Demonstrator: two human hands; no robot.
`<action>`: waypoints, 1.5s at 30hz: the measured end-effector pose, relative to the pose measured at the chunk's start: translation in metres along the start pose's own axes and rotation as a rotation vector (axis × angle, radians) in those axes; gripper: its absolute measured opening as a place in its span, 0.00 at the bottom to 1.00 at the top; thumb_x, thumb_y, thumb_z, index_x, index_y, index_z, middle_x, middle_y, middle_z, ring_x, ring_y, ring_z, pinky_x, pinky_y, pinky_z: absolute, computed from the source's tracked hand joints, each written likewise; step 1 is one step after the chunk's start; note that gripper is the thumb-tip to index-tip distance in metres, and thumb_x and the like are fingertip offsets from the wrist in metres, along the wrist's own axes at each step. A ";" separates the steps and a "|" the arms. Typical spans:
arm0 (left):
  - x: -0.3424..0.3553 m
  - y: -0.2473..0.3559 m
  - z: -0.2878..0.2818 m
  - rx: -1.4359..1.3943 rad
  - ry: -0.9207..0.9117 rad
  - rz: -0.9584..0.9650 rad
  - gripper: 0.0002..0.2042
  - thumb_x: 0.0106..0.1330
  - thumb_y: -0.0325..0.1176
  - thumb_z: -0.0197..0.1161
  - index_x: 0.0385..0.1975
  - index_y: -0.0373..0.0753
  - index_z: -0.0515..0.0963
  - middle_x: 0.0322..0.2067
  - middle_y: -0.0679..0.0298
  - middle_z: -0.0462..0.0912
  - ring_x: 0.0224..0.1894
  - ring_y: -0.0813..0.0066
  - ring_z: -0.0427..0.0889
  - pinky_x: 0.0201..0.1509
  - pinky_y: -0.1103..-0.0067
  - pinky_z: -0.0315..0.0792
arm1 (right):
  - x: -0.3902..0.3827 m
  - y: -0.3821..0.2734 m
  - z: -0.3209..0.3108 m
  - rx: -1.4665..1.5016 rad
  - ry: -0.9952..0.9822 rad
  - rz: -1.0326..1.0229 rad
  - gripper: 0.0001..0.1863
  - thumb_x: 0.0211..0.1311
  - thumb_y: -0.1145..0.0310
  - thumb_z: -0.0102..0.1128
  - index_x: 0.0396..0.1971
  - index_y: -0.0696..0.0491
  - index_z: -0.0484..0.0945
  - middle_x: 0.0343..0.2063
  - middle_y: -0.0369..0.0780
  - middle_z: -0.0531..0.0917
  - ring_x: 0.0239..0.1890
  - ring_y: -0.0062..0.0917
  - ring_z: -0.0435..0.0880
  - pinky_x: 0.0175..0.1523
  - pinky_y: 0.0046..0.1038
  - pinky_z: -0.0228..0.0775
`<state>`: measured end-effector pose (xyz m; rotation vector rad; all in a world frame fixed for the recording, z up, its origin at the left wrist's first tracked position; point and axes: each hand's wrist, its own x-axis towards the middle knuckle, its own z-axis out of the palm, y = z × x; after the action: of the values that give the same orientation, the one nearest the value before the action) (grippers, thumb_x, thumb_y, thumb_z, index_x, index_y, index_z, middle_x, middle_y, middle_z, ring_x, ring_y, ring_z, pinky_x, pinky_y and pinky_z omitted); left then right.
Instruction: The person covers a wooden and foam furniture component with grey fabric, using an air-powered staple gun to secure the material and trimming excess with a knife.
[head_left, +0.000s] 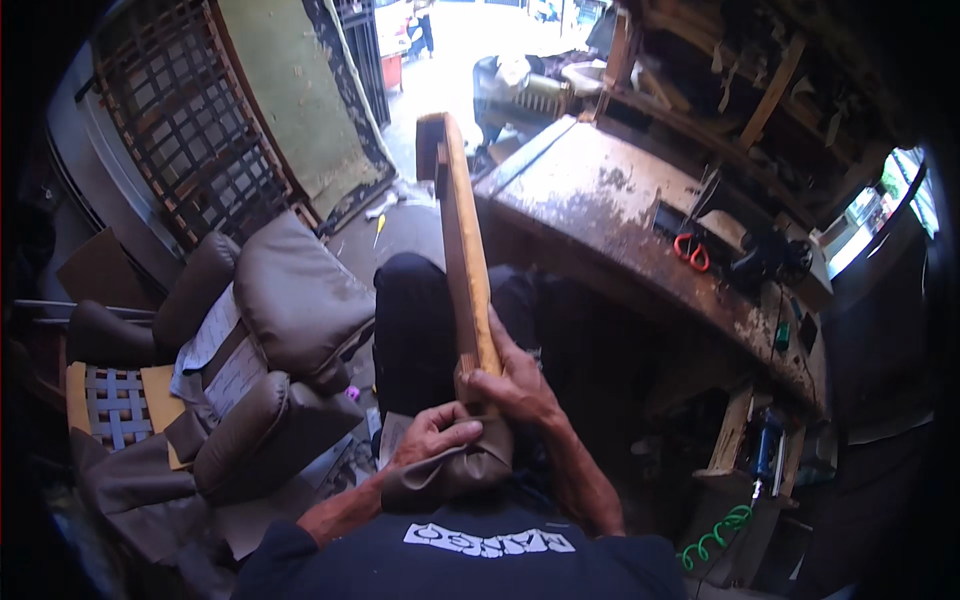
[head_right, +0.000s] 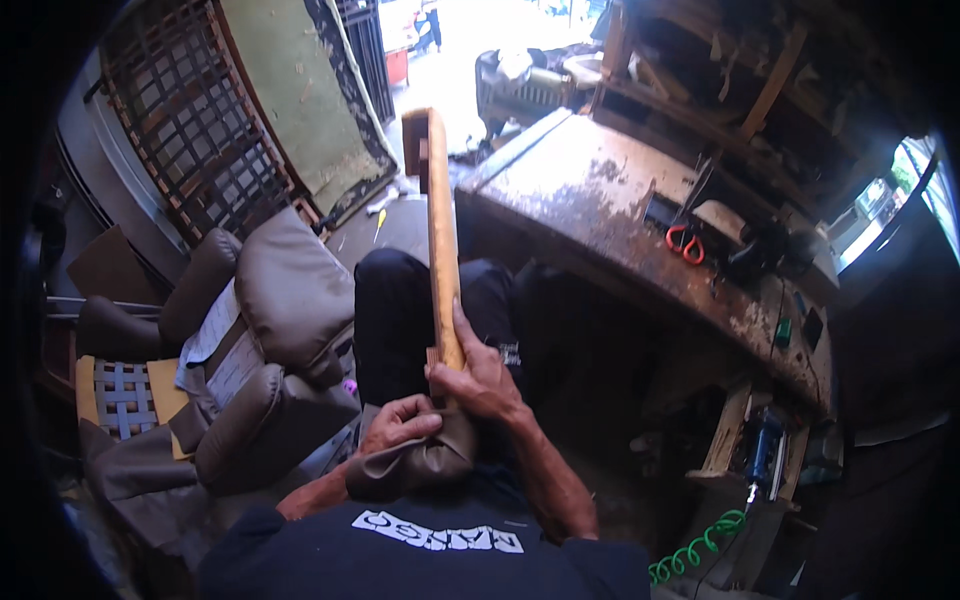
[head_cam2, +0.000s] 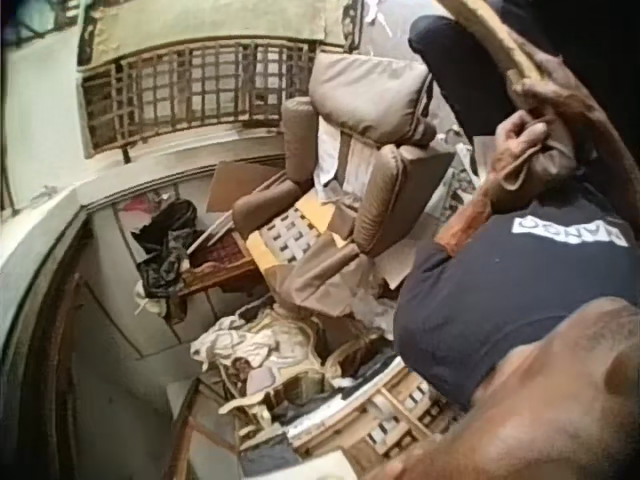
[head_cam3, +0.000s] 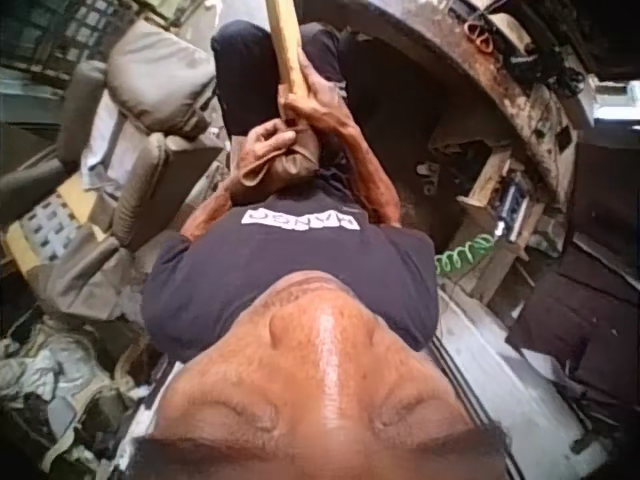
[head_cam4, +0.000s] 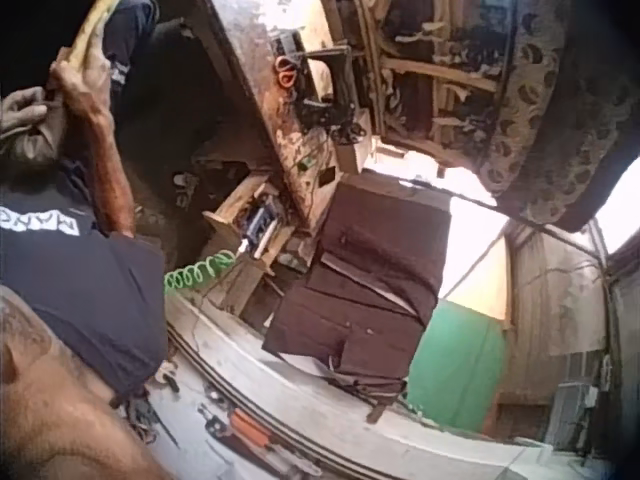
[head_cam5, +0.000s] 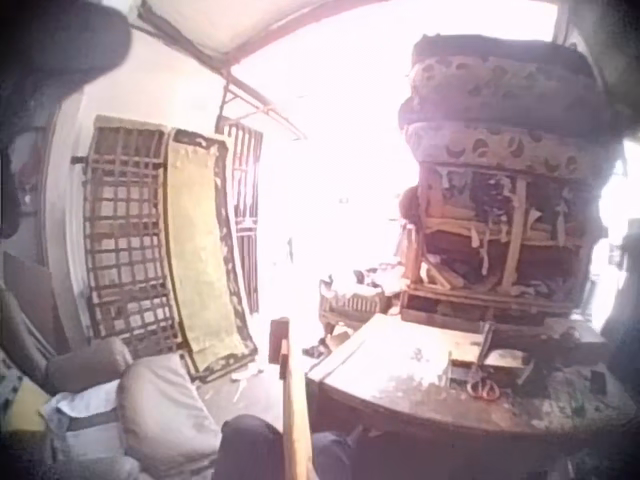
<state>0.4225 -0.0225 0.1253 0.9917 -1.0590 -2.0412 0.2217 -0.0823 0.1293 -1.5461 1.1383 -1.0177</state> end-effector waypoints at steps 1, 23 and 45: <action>0.000 -0.002 -0.001 0.002 -0.017 0.078 0.10 0.70 0.38 0.70 0.33 0.40 0.78 0.29 0.73 0.80 0.31 0.88 0.76 0.36 0.85 0.71 | 0.000 -0.007 -0.001 -0.003 0.008 -0.032 0.52 0.58 0.60 0.64 0.79 0.54 0.47 0.40 0.48 0.87 0.42 0.33 0.89 0.55 0.31 0.78; 0.040 -0.010 -0.033 -0.172 -0.036 -0.118 0.07 0.71 0.32 0.69 0.38 0.35 0.80 0.34 0.67 0.86 0.33 0.85 0.84 0.38 0.84 0.78 | -0.023 0.037 0.028 0.591 0.101 0.082 0.42 0.79 0.55 0.51 0.77 0.66 0.44 0.76 0.56 0.55 0.79 0.38 0.54 0.79 0.34 0.45; 0.027 -0.048 -0.055 -0.304 0.097 0.069 0.18 0.71 0.29 0.68 0.59 0.33 0.79 0.60 0.64 0.81 0.57 0.75 0.81 0.62 0.79 0.75 | -0.057 0.133 0.091 0.784 0.085 0.360 0.47 0.79 0.36 0.21 0.78 0.64 0.38 0.80 0.49 0.43 0.82 0.33 0.39 0.83 0.31 0.31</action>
<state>0.4456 -0.0421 0.0536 0.8736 -0.6970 -2.0010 0.2691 -0.0273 -0.0257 -0.6571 0.8692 -1.1004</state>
